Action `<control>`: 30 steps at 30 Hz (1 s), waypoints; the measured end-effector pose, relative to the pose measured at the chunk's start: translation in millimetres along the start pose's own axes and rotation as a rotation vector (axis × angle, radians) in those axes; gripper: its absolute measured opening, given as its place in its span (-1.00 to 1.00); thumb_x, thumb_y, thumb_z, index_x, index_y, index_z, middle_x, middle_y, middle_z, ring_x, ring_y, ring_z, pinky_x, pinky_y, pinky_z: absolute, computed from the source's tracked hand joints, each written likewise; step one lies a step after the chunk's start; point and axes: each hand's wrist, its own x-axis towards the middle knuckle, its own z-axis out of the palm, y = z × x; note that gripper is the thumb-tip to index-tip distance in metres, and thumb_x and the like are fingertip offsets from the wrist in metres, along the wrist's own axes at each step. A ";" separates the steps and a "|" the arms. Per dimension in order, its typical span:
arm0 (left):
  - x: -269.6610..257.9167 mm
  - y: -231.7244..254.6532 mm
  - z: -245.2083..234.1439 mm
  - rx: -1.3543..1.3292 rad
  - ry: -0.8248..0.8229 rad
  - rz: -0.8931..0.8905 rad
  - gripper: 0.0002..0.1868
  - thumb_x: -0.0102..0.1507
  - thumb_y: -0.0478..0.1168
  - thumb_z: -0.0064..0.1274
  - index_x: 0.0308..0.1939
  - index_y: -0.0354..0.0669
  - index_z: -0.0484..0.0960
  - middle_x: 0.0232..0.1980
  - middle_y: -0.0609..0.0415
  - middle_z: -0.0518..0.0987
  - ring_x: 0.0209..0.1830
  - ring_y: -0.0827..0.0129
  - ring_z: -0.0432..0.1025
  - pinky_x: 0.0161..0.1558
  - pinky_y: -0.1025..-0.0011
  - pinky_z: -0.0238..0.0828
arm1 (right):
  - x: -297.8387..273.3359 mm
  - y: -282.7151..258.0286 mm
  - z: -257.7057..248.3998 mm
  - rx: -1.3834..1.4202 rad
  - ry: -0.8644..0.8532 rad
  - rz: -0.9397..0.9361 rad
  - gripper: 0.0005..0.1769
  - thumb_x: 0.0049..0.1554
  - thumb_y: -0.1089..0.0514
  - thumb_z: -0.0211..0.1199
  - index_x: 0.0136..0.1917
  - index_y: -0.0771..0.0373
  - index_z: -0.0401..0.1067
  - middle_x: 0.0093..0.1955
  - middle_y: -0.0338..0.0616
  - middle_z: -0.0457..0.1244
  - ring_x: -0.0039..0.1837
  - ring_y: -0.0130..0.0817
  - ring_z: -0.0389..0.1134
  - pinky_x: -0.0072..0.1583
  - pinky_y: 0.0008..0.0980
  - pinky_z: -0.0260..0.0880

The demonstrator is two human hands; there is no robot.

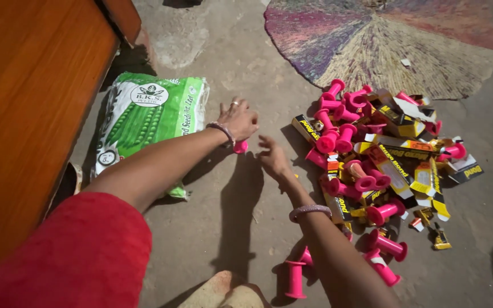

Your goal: The person sits on the floor and sorts a mixed pile of pink plastic wall anchors and small yellow-and-black boxes. They repeatedly pick up anchors, place them into a separate group, and occasionally move boxes aside to reach more anchors.

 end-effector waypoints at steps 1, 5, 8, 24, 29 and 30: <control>3.5 6.1 1.2 0.009 0.010 0.033 -0.65 0.22 0.08 0.04 0.02 0.15 0.68 0.38 -0.03 0.32 0.55 0.01 -0.02 0.40 -0.34 -0.18 | -11.4 -16.4 -5.7 -0.216 0.133 -0.070 -0.26 0.02 0.42 0.21 0.47 0.15 0.24 0.35 0.01 0.24 0.16 -0.17 0.37 0.17 -0.17 0.44; 24.0 34.6 15.8 0.057 0.048 0.157 -0.71 0.24 -0.05 0.01 0.02 0.18 0.69 0.29 0.01 0.45 0.52 0.07 0.11 0.41 -0.25 0.00 | -66.4 -93.7 -32.7 -0.828 0.565 -0.253 -0.41 0.02 0.38 0.24 0.34 0.15 0.39 0.25 0.07 0.22 0.24 0.06 0.27 0.22 -0.02 0.29; 39.5 60.8 33.8 0.058 -0.031 0.190 -0.67 0.19 -0.05 0.08 0.04 0.14 0.65 0.25 -0.02 0.47 0.42 0.02 0.19 0.35 -0.20 0.08 | -84.3 -118.8 -51.3 -1.083 0.717 -0.242 -0.39 -0.06 0.36 0.21 0.29 0.15 0.41 0.25 0.07 0.18 0.28 0.06 0.20 0.21 0.00 0.22; 69.8 147.4 142.9 -0.468 -0.241 -0.237 -0.61 0.21 -0.09 0.20 0.09 -0.10 0.60 0.04 -0.16 0.64 0.05 0.05 0.56 0.03 0.18 0.51 | -104.7 -104.4 -109.0 -0.923 0.576 -0.169 -0.55 0.00 0.26 0.30 0.19 0.20 0.42 0.11 0.22 0.16 -0.03 0.25 0.37 -0.06 0.11 0.36; 75.4 136.5 144.1 -0.381 -0.270 -0.242 -0.66 0.21 -0.04 0.23 -0.04 -0.15 0.67 -0.05 -0.15 0.67 -0.04 0.11 0.59 -0.03 0.22 0.51 | -109.6 -113.5 -110.0 -0.854 0.592 -0.112 -0.50 -0.05 0.30 0.37 0.17 0.22 0.36 0.18 0.18 0.13 0.03 0.21 0.37 0.02 0.08 0.37; 76.1 135.7 138.7 -0.374 -0.273 -0.238 -0.66 0.21 -0.02 0.24 -0.07 -0.16 0.68 -0.06 -0.15 0.67 -0.05 0.12 0.59 -0.04 0.23 0.51 | -110.5 -116.1 -109.8 -0.850 0.595 -0.118 -0.45 -0.08 0.30 0.39 0.19 0.24 0.34 0.20 0.19 0.12 0.03 0.23 0.36 0.01 0.10 0.36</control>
